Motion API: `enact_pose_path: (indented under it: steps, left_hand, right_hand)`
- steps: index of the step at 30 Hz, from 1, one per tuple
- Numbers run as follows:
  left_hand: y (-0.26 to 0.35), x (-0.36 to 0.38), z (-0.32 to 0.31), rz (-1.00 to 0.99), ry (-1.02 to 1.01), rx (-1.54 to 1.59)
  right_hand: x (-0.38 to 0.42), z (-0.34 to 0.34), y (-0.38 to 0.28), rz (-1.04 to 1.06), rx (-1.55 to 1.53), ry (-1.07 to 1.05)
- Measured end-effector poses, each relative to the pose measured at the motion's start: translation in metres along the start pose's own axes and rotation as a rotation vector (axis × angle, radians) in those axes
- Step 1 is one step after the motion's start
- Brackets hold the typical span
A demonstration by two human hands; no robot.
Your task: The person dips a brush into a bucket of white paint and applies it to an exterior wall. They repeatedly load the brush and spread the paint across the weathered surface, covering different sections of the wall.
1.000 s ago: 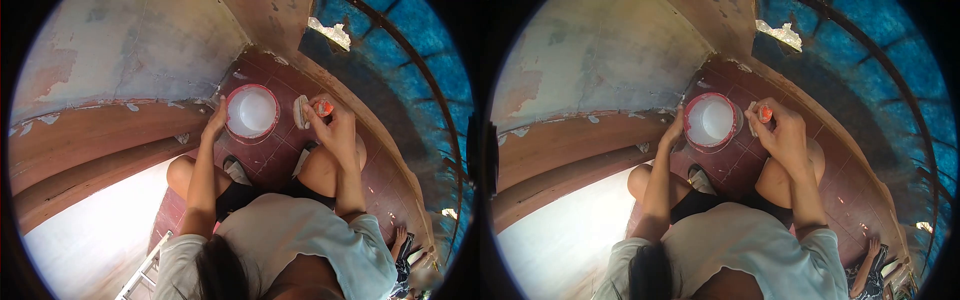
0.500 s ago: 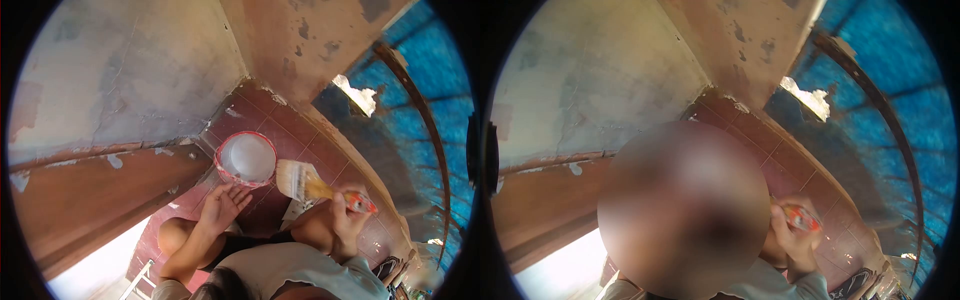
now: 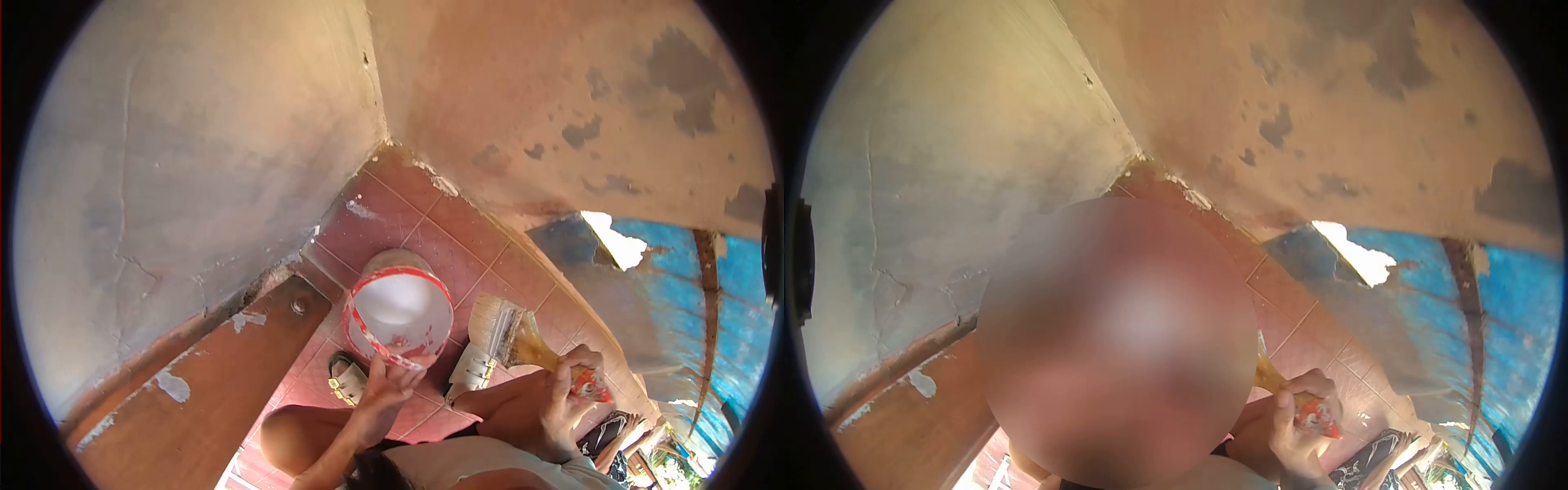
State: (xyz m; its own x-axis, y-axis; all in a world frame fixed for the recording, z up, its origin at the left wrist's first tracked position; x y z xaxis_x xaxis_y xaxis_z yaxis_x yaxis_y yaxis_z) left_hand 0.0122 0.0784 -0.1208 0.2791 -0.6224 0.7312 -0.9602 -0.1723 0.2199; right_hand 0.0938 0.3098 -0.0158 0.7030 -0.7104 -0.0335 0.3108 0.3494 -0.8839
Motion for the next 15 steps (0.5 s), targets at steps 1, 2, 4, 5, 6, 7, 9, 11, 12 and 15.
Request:
enact_pose_path:
  steps: [1,2,4,5,6,7,9,11,12,15]
  left_hand:
    - [0.000,0.002,0.000,0.019,-0.011,-0.005]
    - [0.001,0.004,-0.002,0.023,-0.019,-0.013]
    - [0.004,0.011,-0.008,0.018,-0.031,-0.033]
    - [-0.002,0.013,-0.007,0.035,-0.067,-0.042]
    - [-0.013,0.012,-0.001,0.040,-0.105,-0.059]
    - [-0.020,0.012,0.002,0.042,-0.138,-0.078]
    - [-0.018,0.019,-0.003,0.043,-0.096,-0.146]
    - [-0.010,0.030,-0.013,0.044,-0.067,-0.207]
    - [-0.002,0.038,-0.021,0.042,-0.063,-0.234]
    - [0.016,0.066,-0.047,0.048,-0.046,-0.315]
  right_hand:
    - [-0.004,-0.007,-0.002,-0.016,0.008,-0.020]
    - [-0.008,-0.013,-0.004,-0.028,0.016,-0.042]
    - [-0.006,-0.020,0.006,-0.120,-0.079,-0.009]
    - [-0.002,-0.021,0.014,-0.145,-0.110,0.014]
    - [-0.002,-0.023,0.017,-0.159,-0.150,0.036]
    - [-0.005,-0.026,0.008,-0.140,-0.133,-0.008]
    - [-0.008,-0.033,-0.005,-0.148,-0.219,-0.029]
    - [-0.007,-0.038,-0.015,-0.092,-0.237,-0.054]
    - [-0.005,-0.044,-0.010,-0.038,-0.203,-0.053]
    - [0.005,-0.067,-0.016,0.113,-0.317,-0.058]
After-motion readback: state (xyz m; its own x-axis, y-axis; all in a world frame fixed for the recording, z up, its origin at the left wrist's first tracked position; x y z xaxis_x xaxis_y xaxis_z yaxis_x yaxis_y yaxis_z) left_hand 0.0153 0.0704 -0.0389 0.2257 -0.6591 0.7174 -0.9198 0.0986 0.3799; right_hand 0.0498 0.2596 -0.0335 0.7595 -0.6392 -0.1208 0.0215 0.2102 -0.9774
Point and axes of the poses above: each hand's wrist, its own x-axis away from the middle knuckle, its own z-axis out of the back of the hand, y = z × x, the point moved 9 cm from there along -x, towards the middle knuckle, and after that the axes turned 9 degrees about z, right-handed, at the moved point
